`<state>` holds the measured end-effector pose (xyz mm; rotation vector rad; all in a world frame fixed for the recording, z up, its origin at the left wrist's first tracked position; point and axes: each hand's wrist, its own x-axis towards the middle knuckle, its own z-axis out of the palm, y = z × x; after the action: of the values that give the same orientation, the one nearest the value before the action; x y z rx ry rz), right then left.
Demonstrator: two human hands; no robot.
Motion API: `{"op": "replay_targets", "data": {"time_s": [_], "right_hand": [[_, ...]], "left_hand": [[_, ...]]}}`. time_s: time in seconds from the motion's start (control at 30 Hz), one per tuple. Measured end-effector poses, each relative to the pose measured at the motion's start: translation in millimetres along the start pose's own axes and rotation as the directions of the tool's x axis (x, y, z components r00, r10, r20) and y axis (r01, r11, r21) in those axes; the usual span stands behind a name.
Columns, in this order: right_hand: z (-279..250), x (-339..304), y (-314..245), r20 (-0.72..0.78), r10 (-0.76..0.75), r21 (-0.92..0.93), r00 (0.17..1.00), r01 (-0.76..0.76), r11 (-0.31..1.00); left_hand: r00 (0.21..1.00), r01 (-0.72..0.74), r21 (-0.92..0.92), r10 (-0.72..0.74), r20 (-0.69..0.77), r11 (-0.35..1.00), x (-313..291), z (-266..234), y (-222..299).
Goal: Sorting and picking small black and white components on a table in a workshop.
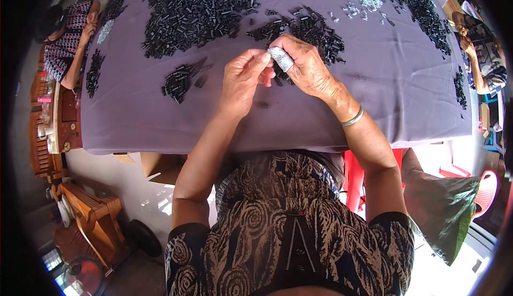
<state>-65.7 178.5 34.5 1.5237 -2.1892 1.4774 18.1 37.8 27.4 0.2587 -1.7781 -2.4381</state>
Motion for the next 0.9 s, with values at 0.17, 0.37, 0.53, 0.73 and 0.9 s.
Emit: {"op": "replay_targets", "data": {"time_s": [0.17, 0.37, 0.53, 0.73, 0.9], "right_hand": [[8.9, -3.2, 4.4, -0.091, 0.179, 0.27, 0.98, -0.149, 0.951], [-1.1, -0.3, 0.9, 0.011, 0.388, 0.417, 0.921, -0.357, 0.836], [3.6, -4.3, 2.8, 0.079, 0.346, 0.419, 0.935, -0.346, 0.839], [6.2, -3.2, 3.2, -0.037, 0.112, 0.203, 0.993, -0.102, 0.974], [2.9, -3.5, 1.2, 0.039, 0.334, 0.39, 0.942, -0.322, 0.863]], "left_hand": [[1.0, 0.025, -0.051, -0.026, -0.016, 0.998, 2.9, -5.1, 1.9], [1.0, -0.017, -0.025, 0.018, 0.014, 1.0, -3.1, -6.7, 7.6], [1.0, -0.02, 0.003, 0.02, -0.006, 1.0, -3.2, -7.9, 6.1], [0.999, 0.008, 0.055, -0.01, 0.031, 0.998, -1.7, -11.7, 5.2], [1.0, -0.004, 0.244, 0.009, -0.019, 0.97, -7.8, -13.1, 11.4]]}}
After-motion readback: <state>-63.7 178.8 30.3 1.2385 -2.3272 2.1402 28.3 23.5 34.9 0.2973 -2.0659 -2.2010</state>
